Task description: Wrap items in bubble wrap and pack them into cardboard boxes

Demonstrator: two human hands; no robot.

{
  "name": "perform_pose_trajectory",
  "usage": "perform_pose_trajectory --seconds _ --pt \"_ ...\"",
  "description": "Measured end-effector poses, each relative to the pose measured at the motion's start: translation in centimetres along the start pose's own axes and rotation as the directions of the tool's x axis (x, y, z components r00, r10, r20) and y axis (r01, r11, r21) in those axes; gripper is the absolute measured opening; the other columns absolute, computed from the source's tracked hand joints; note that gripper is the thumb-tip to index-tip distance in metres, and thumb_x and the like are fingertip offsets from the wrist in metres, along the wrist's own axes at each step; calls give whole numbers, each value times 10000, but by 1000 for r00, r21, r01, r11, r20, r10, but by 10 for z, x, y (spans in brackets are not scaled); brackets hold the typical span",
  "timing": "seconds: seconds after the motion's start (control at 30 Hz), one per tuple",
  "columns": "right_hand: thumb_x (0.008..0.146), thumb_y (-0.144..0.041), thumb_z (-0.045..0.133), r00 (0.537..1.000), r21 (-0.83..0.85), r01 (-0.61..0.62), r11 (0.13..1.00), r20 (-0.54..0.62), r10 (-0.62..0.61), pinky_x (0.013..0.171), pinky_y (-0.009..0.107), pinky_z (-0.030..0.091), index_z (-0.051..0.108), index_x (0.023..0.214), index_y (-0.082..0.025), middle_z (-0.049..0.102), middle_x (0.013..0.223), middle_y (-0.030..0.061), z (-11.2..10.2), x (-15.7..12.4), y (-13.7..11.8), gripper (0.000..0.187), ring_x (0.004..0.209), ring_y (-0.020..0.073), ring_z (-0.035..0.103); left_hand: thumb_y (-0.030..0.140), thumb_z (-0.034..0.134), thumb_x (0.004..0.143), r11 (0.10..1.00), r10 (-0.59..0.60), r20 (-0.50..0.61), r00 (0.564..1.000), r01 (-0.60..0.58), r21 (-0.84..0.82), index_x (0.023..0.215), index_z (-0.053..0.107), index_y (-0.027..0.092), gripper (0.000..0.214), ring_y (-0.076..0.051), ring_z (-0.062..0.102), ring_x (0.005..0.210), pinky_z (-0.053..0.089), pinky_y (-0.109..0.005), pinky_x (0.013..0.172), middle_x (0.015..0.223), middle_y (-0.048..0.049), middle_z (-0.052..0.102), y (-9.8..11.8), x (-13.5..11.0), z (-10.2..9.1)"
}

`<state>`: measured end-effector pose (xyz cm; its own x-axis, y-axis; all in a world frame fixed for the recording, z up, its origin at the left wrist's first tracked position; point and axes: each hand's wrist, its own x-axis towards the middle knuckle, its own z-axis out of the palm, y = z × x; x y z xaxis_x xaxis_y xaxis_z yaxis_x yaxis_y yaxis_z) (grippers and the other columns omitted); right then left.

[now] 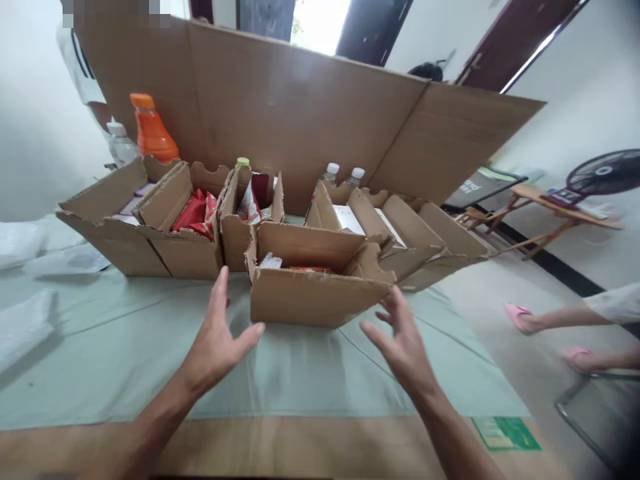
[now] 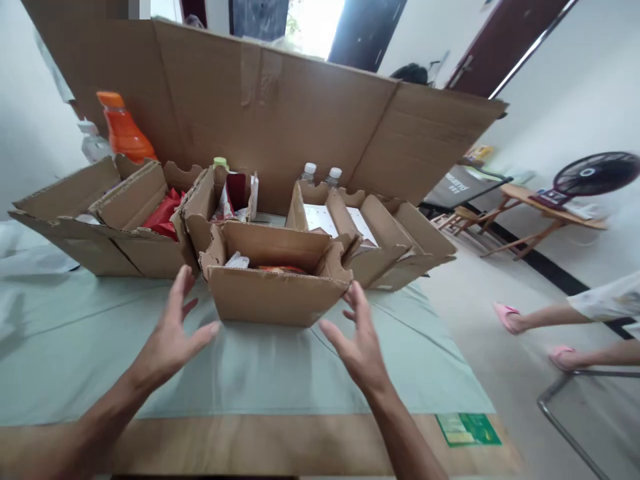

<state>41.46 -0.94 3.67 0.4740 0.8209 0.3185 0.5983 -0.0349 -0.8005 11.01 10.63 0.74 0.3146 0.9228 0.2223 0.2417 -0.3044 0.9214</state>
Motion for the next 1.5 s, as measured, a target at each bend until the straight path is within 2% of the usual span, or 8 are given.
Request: perform_pose_trajectory --seconds 0.13,0.23,0.4,0.6,0.8,0.93,1.2,1.5 --pt "821 -654 710 990 128 -25 991 140 7 1038 513 522 498 1417 -219 640 1393 161 29 -4 -4 768 1244 323 631 419 741 809 990 13 112 994 4 -144 1605 273 220 945 -387 406 1497 333 -625 1229 1614 -182 423 6 22 28" --pt "826 -620 722 993 111 -46 993 118 33 1083 530 497 473 1458 -214 613 1438 170 22 -43 -10 792 1294 354 603 422 724 835 981 28 108 994 -6 -192 1562 351 226 840 -364 477 1450 355 -595 1226 1543 -167 510 3 -12 33" --pt "849 -508 738 991 71 25 997 127 -34 1165 602 426 425 1549 -255 567 1513 149 19 -110 -40 807 1413 404 509 520 751 836 988 -99 -4 995 97 -121 1495 441 229 784 -378 419 1493 249 -608 1272 1468 -158 577 -11 -95 -16" --pt "839 -472 739 961 260 148 954 190 -200 1189 546 414 452 1505 -230 565 1513 143 45 -55 -93 765 1387 346 537 456 775 829 989 -45 -188 981 17 -148 1512 403 235 809 -337 523 1406 353 -556 1234 1480 -142 565 12 -65 -49" --pt "883 -492 712 994 95 20 995 -105 -10 1199 596 365 491 1475 -247 588 1468 154 7 -111 -32 678 1412 394 502 403 706 887 993 70 36 997 -66 -95 1536 420 219 733 -355 475 1457 347 -576 1237 1469 -170 573 14 -93 9" --pt "862 -492 733 997 52 -65 997 42 63 1130 550 467 509 1467 -245 634 1405 147 14 -156 -3 691 1331 382 579 422 675 892 998 3 -15 1000 -4 -63 1446 501 199 621 -343 576 1354 451 -534 1163 1364 -161 647 -7 -100 5" --pt "807 -691 731 999 270 32 962 -6 -32 1076 533 488 405 1539 -275 498 1566 157 13 -86 25 903 1395 360 525 272 640 766 990 39 47 998 -32 -140 1395 512 163 651 -298 640 1229 501 -444 1084 1330 -126 671 -1 -11 22" --pt "611 -804 813 983 352 -72 933 185 6 1095 572 477 451 1529 -246 613 1449 169 -2 -33 45 1134 1370 398 553 332 599 889 991 123 -3 992 -123 58 1382 571 198 511 -267 588 1236 480 -446 1077 1322 -114 636 -26 -11 48"
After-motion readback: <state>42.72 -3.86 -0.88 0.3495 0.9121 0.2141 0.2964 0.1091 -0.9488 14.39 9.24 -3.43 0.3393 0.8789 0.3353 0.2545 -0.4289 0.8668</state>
